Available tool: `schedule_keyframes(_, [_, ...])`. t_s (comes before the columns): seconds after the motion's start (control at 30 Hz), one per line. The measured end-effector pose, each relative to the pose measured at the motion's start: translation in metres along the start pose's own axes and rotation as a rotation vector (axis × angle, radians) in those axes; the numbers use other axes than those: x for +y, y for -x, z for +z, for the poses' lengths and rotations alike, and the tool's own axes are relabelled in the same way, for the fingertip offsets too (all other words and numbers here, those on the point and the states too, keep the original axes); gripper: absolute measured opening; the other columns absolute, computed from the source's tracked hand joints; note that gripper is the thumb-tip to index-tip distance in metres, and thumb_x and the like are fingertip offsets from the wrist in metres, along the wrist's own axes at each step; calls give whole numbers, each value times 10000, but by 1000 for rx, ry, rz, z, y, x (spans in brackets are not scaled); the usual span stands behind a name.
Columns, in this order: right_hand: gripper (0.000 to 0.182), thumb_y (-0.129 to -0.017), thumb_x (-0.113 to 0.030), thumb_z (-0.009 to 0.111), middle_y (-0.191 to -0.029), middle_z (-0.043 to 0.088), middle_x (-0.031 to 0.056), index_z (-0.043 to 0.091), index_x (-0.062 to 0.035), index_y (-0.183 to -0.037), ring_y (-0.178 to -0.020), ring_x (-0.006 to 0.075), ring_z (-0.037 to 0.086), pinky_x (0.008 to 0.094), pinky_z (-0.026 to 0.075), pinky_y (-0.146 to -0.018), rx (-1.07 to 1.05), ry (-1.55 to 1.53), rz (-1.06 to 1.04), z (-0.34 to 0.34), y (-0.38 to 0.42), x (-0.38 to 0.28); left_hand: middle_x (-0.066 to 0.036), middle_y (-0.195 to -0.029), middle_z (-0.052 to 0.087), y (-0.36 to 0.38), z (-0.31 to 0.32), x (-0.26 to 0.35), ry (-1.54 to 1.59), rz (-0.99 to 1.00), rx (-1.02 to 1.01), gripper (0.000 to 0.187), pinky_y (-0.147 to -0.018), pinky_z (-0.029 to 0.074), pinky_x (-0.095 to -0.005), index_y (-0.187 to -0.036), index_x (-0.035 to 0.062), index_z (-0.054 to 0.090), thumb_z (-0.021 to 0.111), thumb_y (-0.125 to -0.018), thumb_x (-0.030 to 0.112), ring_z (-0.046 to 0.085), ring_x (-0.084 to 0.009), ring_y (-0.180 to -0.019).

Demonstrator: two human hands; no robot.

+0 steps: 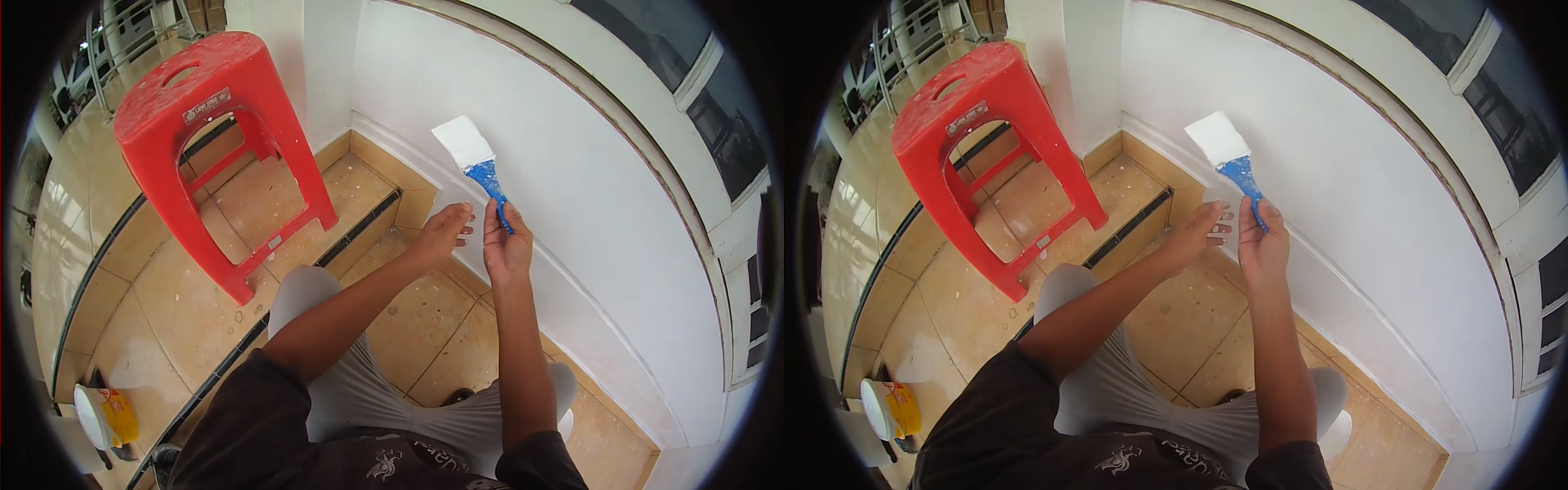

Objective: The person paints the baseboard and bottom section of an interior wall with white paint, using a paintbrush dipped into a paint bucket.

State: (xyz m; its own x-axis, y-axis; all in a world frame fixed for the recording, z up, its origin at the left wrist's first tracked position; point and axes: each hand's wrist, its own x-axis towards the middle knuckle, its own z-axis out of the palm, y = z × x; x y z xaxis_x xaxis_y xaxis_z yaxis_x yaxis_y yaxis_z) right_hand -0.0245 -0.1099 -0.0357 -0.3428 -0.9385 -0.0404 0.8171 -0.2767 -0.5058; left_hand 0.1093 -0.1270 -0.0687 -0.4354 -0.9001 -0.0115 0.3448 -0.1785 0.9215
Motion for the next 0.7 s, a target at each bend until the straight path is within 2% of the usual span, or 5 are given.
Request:
schedule_keyframes(0.1, [114, -934, -33, 556, -1027, 608, 150, 565, 62, -997, -960, 235, 630, 327, 563, -892, 34, 13, 128, -1, -12, 72, -36, -1076, 586, -15, -27, 6, 28, -31, 167, 496, -873, 463, -324, -1154, 49, 569, 420, -996, 495, 542, -130, -1049])
schedule_keyframes(0.23, [186, -959, -127, 531, -1069, 611, 104, 555, 4, -1089, -993, 202, 615, 342, 527, -874, -47, 26, 254, -23, -25, 131, -64, -938, 629, -51, -63, -20, 86, -8, 294, 323, -773, 487, -294, -976, 24, 627, 542, -974, 337, 586, -139, -872])
schedule_keyframes(0.37, [187, -971, -175, 526, -1025, 633, 92, 569, -24, -1073, -961, 194, 626, 364, 531, -839, 2, 35, 298, -34, -32, 151, -80, -908, 635, -67, -82, -37, 13, -39, 317, 215, -733, 500, -286, -987, 10, 612, 550, -973, 215, 605, -144, -807])
schedule_keyframes(0.53, [190, -947, -174, 581, -1015, 628, 94, 561, -32, -1071, -945, 204, 627, 351, 525, -853, -7, 345, 395, -48, -20, 120, -77, -888, 629, -76, -97, -41, 166, -88, 313, 200, -723, 522, -313, -1035, 21, 570, 503, -1001, 205, 616, -169, -789])
schedule_keyframes(0.7, [211, -936, -208, 608, -1006, 626, 98, 567, -34, -1049, -925, 220, 627, 341, 528, -832, -67, 688, 573, -66, 18, 3, -30, -777, 553, -73, -116, -16, 202, -139, 441, 196, -652, 532, -340, -996, 42, 537, 466, -1017, 224, 568, -156, -692])
